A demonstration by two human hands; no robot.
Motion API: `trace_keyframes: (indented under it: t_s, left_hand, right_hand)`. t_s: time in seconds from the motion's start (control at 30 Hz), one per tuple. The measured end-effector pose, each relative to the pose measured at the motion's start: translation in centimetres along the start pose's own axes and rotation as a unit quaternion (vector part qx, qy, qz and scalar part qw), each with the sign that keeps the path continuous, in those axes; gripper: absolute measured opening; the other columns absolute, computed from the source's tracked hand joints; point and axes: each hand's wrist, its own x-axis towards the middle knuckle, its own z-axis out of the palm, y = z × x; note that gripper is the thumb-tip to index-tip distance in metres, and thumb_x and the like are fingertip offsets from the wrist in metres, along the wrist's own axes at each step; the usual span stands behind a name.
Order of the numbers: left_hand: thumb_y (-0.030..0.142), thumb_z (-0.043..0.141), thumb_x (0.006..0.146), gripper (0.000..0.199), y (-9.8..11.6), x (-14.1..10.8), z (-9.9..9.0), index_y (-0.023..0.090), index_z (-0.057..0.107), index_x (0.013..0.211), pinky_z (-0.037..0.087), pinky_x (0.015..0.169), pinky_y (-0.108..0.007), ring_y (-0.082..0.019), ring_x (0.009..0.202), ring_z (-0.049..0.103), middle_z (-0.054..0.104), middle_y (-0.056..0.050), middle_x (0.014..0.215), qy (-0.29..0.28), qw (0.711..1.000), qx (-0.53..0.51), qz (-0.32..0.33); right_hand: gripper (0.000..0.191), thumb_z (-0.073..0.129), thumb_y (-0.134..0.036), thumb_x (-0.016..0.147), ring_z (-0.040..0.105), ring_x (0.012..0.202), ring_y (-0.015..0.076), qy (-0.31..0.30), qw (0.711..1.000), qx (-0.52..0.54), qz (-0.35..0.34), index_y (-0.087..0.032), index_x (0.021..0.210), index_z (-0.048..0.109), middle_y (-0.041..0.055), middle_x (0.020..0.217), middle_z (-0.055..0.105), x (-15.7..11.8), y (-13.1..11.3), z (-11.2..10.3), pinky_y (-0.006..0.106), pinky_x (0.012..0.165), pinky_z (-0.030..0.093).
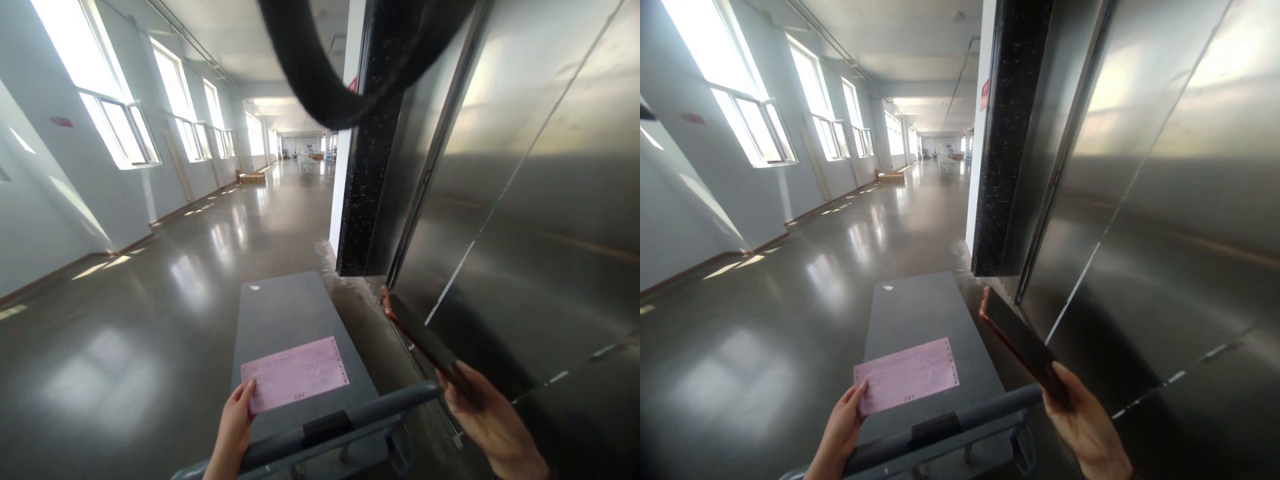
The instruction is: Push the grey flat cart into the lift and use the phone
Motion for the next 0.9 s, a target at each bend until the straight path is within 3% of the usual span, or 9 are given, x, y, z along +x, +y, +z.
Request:
trace_keyframes:
  t_s: [0.07, 0.2, 0.27, 0.33, 0.4, 0.53, 0.6, 0.67, 0.9]
  left_hand:
    - [0.011, 0.055, 0.084, 0.008, -0.1, 0.1, 0.0, 0.009, 0.058, 0.091, 0.046, 0.046, -0.017, -0.008, 0.051, 0.058, 0.066, -0.002, 0.069, 0.002, 1.0, 0.006, -0.001]
    - [0.01, 0.055, 0.083, 0.008, -0.1, 0.2, 0.1, 0.009, 0.058, 0.09, 0.048, 0.048, -0.019, -0.008, 0.051, 0.058, 0.065, -0.003, 0.069, 0.009, 1.0, -0.001, -0.001]
    - [0.01, 0.054, 0.084, 0.007, -0.1, 0.3, 0.1, 0.008, 0.057, 0.09, 0.049, 0.049, -0.02, -0.009, 0.051, 0.058, 0.064, -0.003, 0.068, 0.011, 1.0, -0.006, -0.002]
    - [0.01, 0.054, 0.084, 0.007, -0.1, 0.3, 0.1, 0.008, 0.056, 0.09, 0.049, 0.049, -0.02, -0.009, 0.051, 0.058, 0.064, -0.003, 0.067, 0.013, 1.0, -0.008, -0.005]
    - [0.01, 0.054, 0.084, 0.007, -0.1, 0.4, 0.1, 0.008, 0.056, 0.09, 0.049, 0.049, -0.021, -0.01, 0.051, 0.059, 0.064, -0.004, 0.066, 0.015, 1.0, -0.005, -0.005]
    - [0.011, 0.053, 0.084, 0.007, -0.2, 0.3, -0.1, 0.009, 0.056, 0.09, 0.049, 0.049, -0.022, -0.011, 0.052, 0.06, 0.065, -0.005, 0.066, 0.009, 1.0, 0.0, 0.0]
    - [0.01, 0.053, 0.084, 0.007, -0.2, 0.4, -0.2, 0.009, 0.057, 0.091, 0.049, 0.049, -0.021, -0.012, 0.053, 0.061, 0.065, -0.005, 0.067, 0.012, 1.0, -0.003, -0.002]
    - [0.01, 0.053, 0.084, 0.008, -0.4, 0.5, -0.3, 0.008, 0.056, 0.092, 0.05, 0.05, -0.022, -0.012, 0.054, 0.061, 0.065, -0.005, 0.067, 0.012, 1.0, -0.005, 0.0]
    - [0.009, 0.055, 0.082, 0.006, -0.4, 0.9, -0.6, 0.011, 0.061, 0.081, 0.048, 0.049, -0.021, -0.011, 0.052, 0.06, 0.067, -0.005, 0.071, 0.015, 1.0, -0.007, 0.016]
  right_hand:
    - [0.032, 0.085, -0.009, 0.053, 0.065, 0.076, 0.01, -0.028, 0.997, 0.069, 0.03, -0.023, 0.078, 0.072, 0.0004, 0.081, 0.069, 0.2, 3.3, 1.8, 0.008, 0.065, 0.052]
    - [0.058, 0.078, -0.009, 0.066, 0.062, 0.073, 0.0058, -0.233, 0.967, 0.08, 0.06, -0.038, 0.114, 0.061, -0.0038, 0.094, 0.065, 0.4, 7.3, 4.4, 0.011, 0.061, 0.052]
    - [0.061, 0.074, -0.01, 0.071, 0.06, 0.069, 0.0065, -0.297, 0.952, 0.057, 0.042, -0.039, 0.121, 0.055, -0.0035, 0.091, 0.063, 0.6, 7.8, 4.9, 0.014, 0.058, 0.051]
    - [0.054, 0.071, -0.014, 0.074, 0.06, 0.069, 0.0079, -0.335, 0.94, 0.05, 0.043, -0.031, 0.123, 0.056, -0.0003, 0.087, 0.063, 0.7, 7.6, 5.0, 0.014, 0.058, 0.049]
    - [0.049, 0.068, -0.022, 0.075, 0.062, 0.074, 0.0087, -0.381, 0.918, 0.067, 0.091, -0.025, 0.124, 0.057, 0.0028, 0.09, 0.065, 0.7, 7.3, 5.3, 0.013, 0.062, 0.047]
    - [0.058, 0.06, -0.047, 0.077, 0.061, 0.098, 0.0127, -0.472, 0.857, 0.091, 0.185, -0.026, 0.131, 0.05, 0.002, 0.114, 0.062, 0.5, 7.9, 6.4, 0.02, 0.084, 0.046]
    - [0.062, 0.058, -0.054, 0.078, 0.058, 0.104, 0.013, -0.469, 0.856, 0.102, 0.193, -0.022, 0.13, 0.051, 0.0019, 0.12, 0.058, 0.4, 8.8, 6.9, 0.021, 0.09, 0.044]
    - [0.065, 0.059, -0.061, 0.077, 0.057, 0.105, 0.0155, -0.43, 0.872, 0.123, 0.198, -0.017, 0.125, 0.056, 0.0028, 0.121, 0.058, 0.2, 9.5, 7.2, 0.025, 0.093, 0.043]
    - [0.069, 0.062, -0.069, 0.071, 0.059, 0.098, 0.021, -0.328, 0.902, 0.167, 0.228, -0.01, 0.107, 0.067, 0.0073, 0.105, 0.064, -1.0, 9.7, 8.3, 0.034, 0.096, 0.04]
